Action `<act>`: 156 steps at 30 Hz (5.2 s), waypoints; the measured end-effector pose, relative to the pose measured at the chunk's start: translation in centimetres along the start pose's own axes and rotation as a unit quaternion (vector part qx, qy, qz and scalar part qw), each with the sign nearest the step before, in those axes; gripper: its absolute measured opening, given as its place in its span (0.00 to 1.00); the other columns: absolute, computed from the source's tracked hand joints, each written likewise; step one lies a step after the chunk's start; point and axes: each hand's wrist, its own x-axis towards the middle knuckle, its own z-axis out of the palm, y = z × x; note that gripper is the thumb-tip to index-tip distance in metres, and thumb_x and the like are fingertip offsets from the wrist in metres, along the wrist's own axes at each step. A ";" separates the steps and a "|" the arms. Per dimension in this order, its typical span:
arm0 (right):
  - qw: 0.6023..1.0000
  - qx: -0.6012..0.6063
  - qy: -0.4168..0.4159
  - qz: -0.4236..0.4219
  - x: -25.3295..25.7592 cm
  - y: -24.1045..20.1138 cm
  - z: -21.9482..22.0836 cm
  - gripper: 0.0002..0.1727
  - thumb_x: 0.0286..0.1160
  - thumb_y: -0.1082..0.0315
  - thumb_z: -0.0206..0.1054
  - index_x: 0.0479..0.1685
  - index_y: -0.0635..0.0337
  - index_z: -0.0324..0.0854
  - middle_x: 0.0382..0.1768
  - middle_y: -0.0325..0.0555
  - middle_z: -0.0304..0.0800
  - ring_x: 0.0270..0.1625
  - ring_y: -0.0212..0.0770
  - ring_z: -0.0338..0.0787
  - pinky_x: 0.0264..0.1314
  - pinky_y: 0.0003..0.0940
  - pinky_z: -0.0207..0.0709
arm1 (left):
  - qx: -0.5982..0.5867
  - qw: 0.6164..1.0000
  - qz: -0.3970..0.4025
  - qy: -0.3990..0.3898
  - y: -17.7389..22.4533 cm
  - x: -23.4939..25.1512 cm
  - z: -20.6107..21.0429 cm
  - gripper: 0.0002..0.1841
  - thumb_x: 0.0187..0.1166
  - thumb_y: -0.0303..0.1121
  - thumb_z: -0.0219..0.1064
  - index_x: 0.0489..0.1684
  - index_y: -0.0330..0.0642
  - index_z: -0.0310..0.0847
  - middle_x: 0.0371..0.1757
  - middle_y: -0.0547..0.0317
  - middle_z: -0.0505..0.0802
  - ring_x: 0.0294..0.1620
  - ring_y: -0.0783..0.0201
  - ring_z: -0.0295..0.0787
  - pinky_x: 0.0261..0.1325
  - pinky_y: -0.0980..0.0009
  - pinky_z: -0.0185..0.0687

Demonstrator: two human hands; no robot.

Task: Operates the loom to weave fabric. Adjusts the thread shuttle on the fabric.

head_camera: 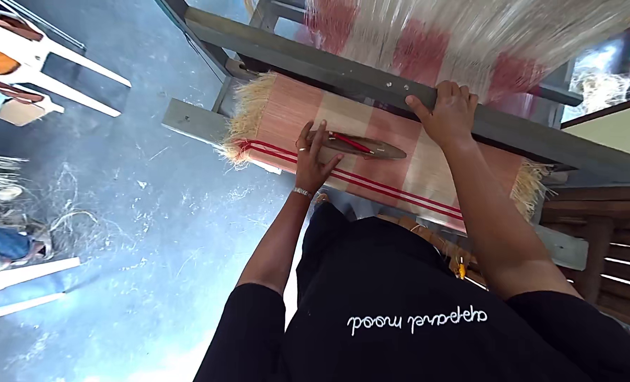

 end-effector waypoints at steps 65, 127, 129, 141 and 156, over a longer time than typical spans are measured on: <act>0.996 -0.029 0.079 -0.014 9.7 3.0 0.2 0.55 0.66 0.14 0.47 0.55 0.65 0.80 0.57 0.63 0.87 0.65 0.67 0.83 0.67 0.68 0.68 | 0.287 0.861 -0.234 -0.350 -11.0 28.0 -13.8 0.11 0.78 0.36 0.71 0.55 0.50 0.91 0.60 0.43 0.93 0.70 0.35 0.82 0.70 0.19 0.59; 0.998 0.045 -0.031 0.014 -0.7 0.3 -1.2 0.55 0.72 0.19 0.50 0.71 0.66 0.78 0.70 0.61 0.83 0.77 0.61 0.77 0.83 0.60 0.63 | 0.286 0.951 0.104 -0.048 0.0 0.6 3.8 0.32 0.81 0.72 0.45 0.86 0.83 0.66 0.90 0.63 0.71 0.90 0.47 0.63 0.87 0.31 0.45; 0.999 0.041 -0.028 0.010 -0.6 0.4 -1.2 0.54 0.72 0.19 0.50 0.71 0.65 0.78 0.70 0.60 0.84 0.77 0.60 0.78 0.82 0.59 0.63 | 0.291 0.950 0.099 -0.056 0.0 0.8 3.8 0.33 0.81 0.72 0.43 0.86 0.83 0.65 0.90 0.62 0.71 0.90 0.47 0.62 0.87 0.30 0.44; 1.000 0.028 -0.004 0.004 -0.4 0.8 -0.2 0.54 0.71 0.16 0.44 0.69 0.60 0.79 0.68 0.53 0.85 0.74 0.55 0.80 0.81 0.55 0.64 | 0.286 0.952 0.100 -0.053 -0.3 0.9 3.9 0.33 0.80 0.73 0.44 0.85 0.84 0.67 0.89 0.64 0.72 0.89 0.48 0.63 0.87 0.32 0.43; 0.999 0.024 -0.033 0.024 -0.2 0.2 -1.0 0.52 0.70 0.17 0.50 0.70 0.59 0.79 0.67 0.53 0.85 0.75 0.54 0.79 0.82 0.53 0.63 | 0.280 0.954 0.093 -0.052 -0.1 1.0 3.6 0.32 0.80 0.73 0.44 0.85 0.87 0.66 0.88 0.65 0.73 0.89 0.49 0.65 0.87 0.32 0.44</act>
